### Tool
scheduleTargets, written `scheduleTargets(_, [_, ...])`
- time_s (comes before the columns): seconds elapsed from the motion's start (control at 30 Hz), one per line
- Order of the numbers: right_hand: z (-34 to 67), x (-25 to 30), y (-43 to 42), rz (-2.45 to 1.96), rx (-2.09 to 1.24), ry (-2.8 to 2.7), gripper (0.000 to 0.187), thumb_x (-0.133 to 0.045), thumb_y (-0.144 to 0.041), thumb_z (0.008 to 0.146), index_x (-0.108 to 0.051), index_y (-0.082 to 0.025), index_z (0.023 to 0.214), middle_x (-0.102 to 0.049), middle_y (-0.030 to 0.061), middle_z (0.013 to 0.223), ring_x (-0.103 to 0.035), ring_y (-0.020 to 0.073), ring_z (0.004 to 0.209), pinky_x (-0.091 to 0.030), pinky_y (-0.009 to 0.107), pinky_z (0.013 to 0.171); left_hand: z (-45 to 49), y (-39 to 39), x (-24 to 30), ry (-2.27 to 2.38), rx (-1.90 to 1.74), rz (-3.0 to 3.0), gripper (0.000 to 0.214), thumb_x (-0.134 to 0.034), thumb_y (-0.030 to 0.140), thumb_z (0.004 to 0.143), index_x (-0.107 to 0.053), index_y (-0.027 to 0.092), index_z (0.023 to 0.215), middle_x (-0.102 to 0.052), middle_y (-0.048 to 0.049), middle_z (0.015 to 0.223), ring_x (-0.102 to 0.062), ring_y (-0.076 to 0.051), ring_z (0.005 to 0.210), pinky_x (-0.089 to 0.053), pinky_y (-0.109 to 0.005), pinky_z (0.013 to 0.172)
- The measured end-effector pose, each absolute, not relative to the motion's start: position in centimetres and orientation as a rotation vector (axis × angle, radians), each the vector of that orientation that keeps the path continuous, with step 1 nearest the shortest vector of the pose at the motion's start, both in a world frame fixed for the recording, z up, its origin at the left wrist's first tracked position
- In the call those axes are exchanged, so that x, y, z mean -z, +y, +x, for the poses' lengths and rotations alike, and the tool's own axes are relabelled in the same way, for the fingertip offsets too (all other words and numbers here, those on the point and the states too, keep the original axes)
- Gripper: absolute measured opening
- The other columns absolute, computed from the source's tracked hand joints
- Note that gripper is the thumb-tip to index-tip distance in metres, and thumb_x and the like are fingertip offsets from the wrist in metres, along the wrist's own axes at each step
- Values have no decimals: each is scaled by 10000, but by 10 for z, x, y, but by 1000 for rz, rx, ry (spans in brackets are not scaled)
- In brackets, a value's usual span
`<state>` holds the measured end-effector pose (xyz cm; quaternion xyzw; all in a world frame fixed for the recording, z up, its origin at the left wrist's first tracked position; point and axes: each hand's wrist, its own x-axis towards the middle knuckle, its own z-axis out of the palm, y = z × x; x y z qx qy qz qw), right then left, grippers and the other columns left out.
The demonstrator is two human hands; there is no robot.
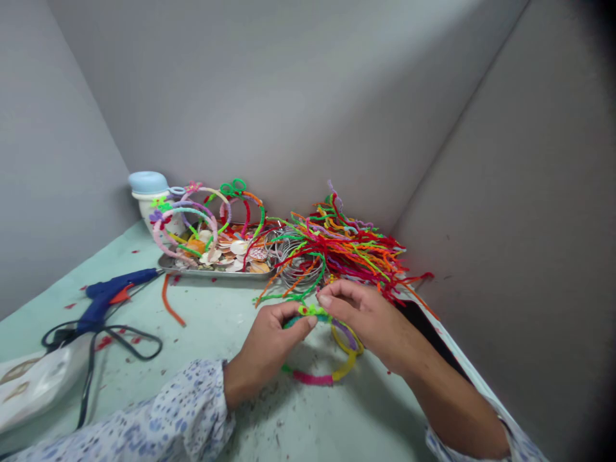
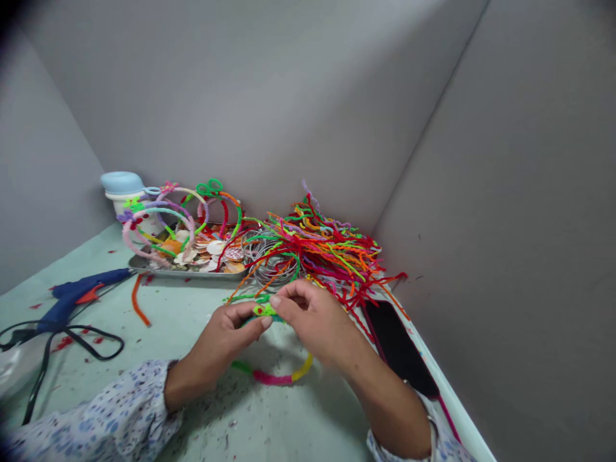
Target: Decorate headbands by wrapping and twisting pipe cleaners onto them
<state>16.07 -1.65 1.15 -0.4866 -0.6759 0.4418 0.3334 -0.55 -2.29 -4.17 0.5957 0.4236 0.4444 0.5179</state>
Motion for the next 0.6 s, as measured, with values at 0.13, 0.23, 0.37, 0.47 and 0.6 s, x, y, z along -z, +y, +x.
scheduleTargets(0.13, [162,-8,-15,-1280,-972,-1824,118,-570,-300,829,-629,-201,857,-632,13,811,-572,160,750,-439,271,654,-7,-20,44,1028,-1086,1367,198,-618,319,796,-659,135,735,-565,8,669,-446,-115,612,-348,-217,580])
scheduleTargets(0.23, [160,-4,-15,-1300,-836,-1889,80,-575,-239,814,-645,-201,819,-636,23,840,-574,172,800,-448,291,705,-6,-21,44,1016,-1087,1377,192,-619,320,795,-676,141,758,-566,11,660,-444,-115,605,-337,-213,564])
scheduleTargets(0.37, [157,-4,-14,-1308,-747,-1922,104,-565,-202,801,-638,-193,727,-629,23,796,-571,176,784,-442,298,717,-6,-22,44,1001,-1068,1384,172,-616,298,793,-677,145,743,-561,19,636,-446,-114,600,-344,-214,570])
scheduleTargets(0.47, [156,-4,-14,-1315,-764,-1905,125,-557,-201,796,-640,-187,704,-631,24,781,-572,172,761,-436,293,705,-6,-23,44,981,-1053,1404,159,-606,272,798,-675,142,739,-598,3,689,-467,-124,644,-359,-225,600])
scheduleTargets(0.6, [155,-3,-14,-1361,-881,-1848,143,-548,-234,793,-640,-181,698,-604,6,691,-533,150,641,-405,264,583,-7,-24,43,976,-1034,1450,175,-600,263,802,-663,139,696,-583,3,674,-454,-123,638,-348,-231,597])
